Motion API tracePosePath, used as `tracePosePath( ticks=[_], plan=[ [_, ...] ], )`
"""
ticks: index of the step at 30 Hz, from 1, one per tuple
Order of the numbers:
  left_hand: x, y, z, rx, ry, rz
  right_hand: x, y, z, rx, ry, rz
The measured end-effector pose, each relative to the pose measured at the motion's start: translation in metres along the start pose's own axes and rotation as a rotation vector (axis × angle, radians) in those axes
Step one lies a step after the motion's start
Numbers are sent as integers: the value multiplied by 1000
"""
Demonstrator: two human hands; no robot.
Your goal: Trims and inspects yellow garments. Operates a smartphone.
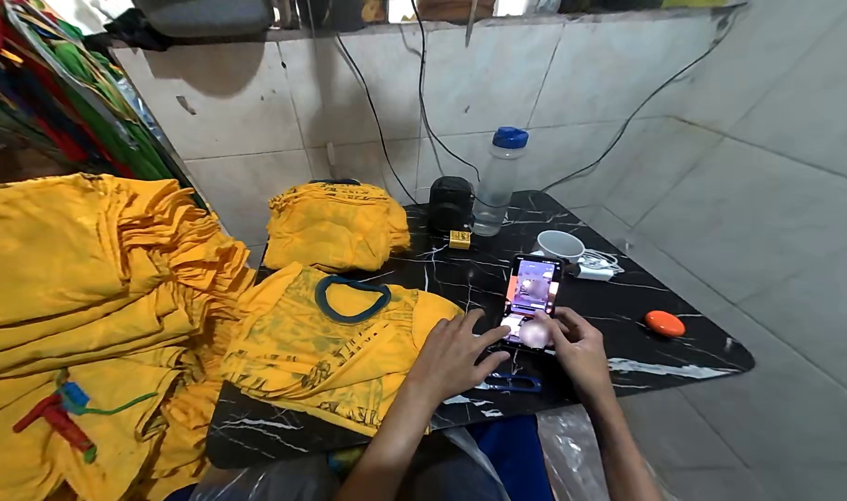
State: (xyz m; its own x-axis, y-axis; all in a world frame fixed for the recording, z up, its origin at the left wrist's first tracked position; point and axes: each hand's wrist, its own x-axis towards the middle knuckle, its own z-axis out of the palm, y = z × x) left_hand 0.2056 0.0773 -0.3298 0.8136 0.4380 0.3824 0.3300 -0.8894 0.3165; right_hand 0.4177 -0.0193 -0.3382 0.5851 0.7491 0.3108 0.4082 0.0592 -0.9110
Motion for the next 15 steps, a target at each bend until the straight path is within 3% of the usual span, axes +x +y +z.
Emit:
tracePosePath(
  ticks=[15],
  plan=[
    [0,-1,1,0,17,5,0,-7,13,-13,117,19]
  ],
)
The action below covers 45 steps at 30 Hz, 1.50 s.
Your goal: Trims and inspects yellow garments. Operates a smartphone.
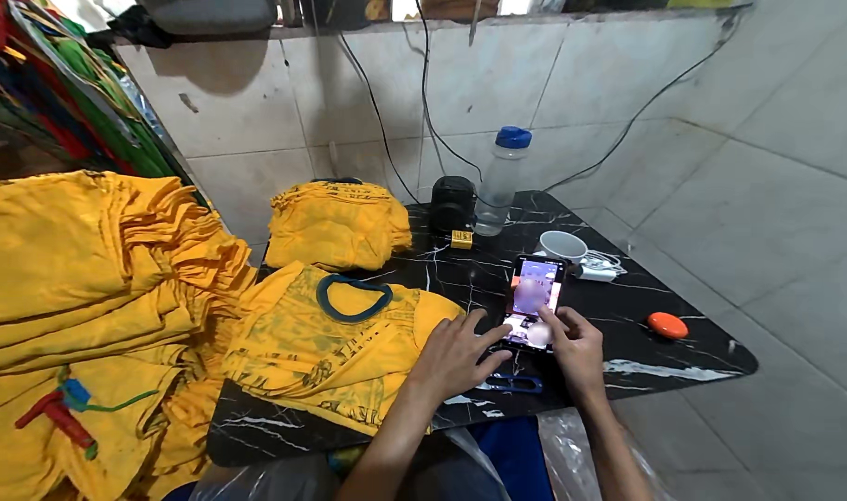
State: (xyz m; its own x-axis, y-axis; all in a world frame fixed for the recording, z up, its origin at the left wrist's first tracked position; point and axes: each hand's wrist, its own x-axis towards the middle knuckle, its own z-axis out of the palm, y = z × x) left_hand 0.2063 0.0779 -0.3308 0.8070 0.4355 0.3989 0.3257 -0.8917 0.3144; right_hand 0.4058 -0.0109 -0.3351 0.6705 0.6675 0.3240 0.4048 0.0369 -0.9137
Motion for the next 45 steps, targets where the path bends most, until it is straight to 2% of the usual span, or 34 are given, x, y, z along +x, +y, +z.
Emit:
tracePosePath(
  ticks=[4,11,45],
  plan=[
    [0,0,0,0,6,7,0,0,0,9,-15,6],
    [0,1,-1,-16,21,8,1,13,-20,60,-185,10],
    [-1,0,-2,-19,5,-7,5,11,-11,46,-95,18]
  ],
)
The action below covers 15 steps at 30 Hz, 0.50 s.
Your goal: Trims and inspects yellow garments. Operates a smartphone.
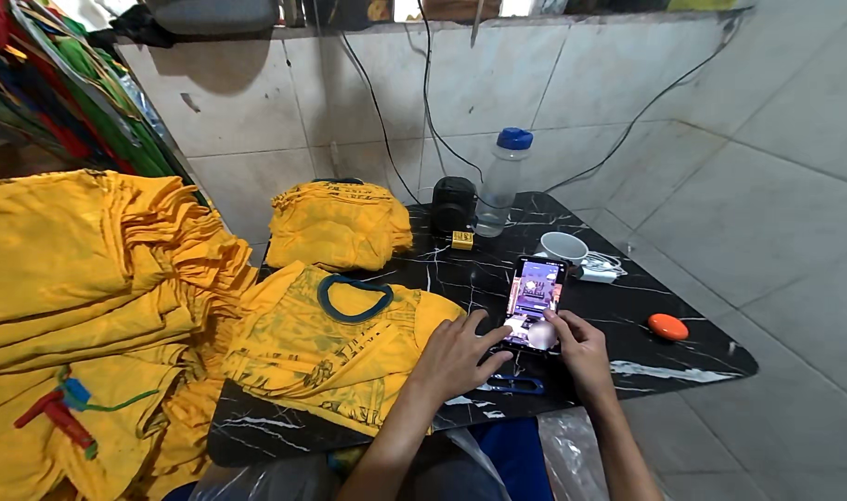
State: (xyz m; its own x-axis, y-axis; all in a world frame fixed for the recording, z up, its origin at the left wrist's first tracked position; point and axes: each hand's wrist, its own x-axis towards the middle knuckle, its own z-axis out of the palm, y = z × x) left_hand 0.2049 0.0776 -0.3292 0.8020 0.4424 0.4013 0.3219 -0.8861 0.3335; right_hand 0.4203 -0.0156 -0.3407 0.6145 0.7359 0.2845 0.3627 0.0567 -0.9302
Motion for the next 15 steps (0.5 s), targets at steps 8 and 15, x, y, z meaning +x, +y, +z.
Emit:
tracePosePath(
  ticks=[8,15],
  plan=[
    [0,1,0,0,0,-3,0,0,1,-7,8,-10],
    [0,1,0,-4,-6,-9,0,1,0,4,8,-25]
  ],
)
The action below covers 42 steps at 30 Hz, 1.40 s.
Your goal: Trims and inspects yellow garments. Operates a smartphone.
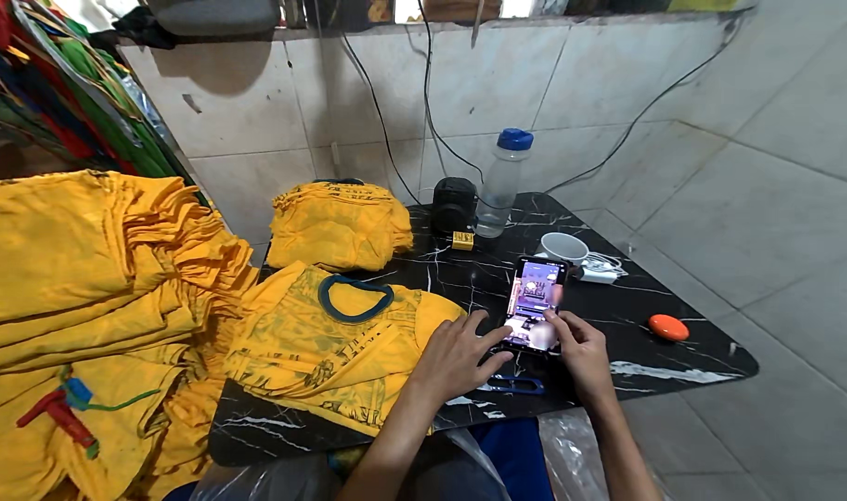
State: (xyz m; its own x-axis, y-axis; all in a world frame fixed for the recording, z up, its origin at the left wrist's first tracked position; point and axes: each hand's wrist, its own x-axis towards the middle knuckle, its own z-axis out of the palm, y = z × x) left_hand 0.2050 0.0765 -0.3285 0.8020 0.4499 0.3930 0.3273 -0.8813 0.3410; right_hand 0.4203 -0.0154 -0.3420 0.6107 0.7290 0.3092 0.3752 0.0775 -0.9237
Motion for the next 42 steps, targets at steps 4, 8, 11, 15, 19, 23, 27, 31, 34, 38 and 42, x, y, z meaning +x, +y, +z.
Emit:
tracePosePath(
  ticks=[4,8,11,15,19,23,27,31,34,38,42],
  plan=[
    [0,-1,0,7,2,7,0,1,0,5,2,-4],
    [0,-1,0,4,10,9,0,-1,1,3,2,13],
    [0,0,-1,-3,4,9,0,0,1,-5,5,20],
    [0,0,-1,2,-4,7,1,0,0,-9,-1,18],
    [0,0,0,10,-4,7,1,1,0,-6,5,17],
    [0,-1,0,1,-10,6,1,0,1,-17,7,21],
    [-1,-1,0,-18,-21,-4,1,0,1,-20,10,33],
    [0,-1,-1,-27,-25,-10,2,1,1,-28,12,10],
    [0,1,-2,-31,-28,-11,2,3,0,-39,16,7],
    [0,0,-2,-30,-41,-18,2,2,0,-47,22,15],
    [0,1,-1,-36,-31,-22,3,4,0,-37,16,12]
  ],
)
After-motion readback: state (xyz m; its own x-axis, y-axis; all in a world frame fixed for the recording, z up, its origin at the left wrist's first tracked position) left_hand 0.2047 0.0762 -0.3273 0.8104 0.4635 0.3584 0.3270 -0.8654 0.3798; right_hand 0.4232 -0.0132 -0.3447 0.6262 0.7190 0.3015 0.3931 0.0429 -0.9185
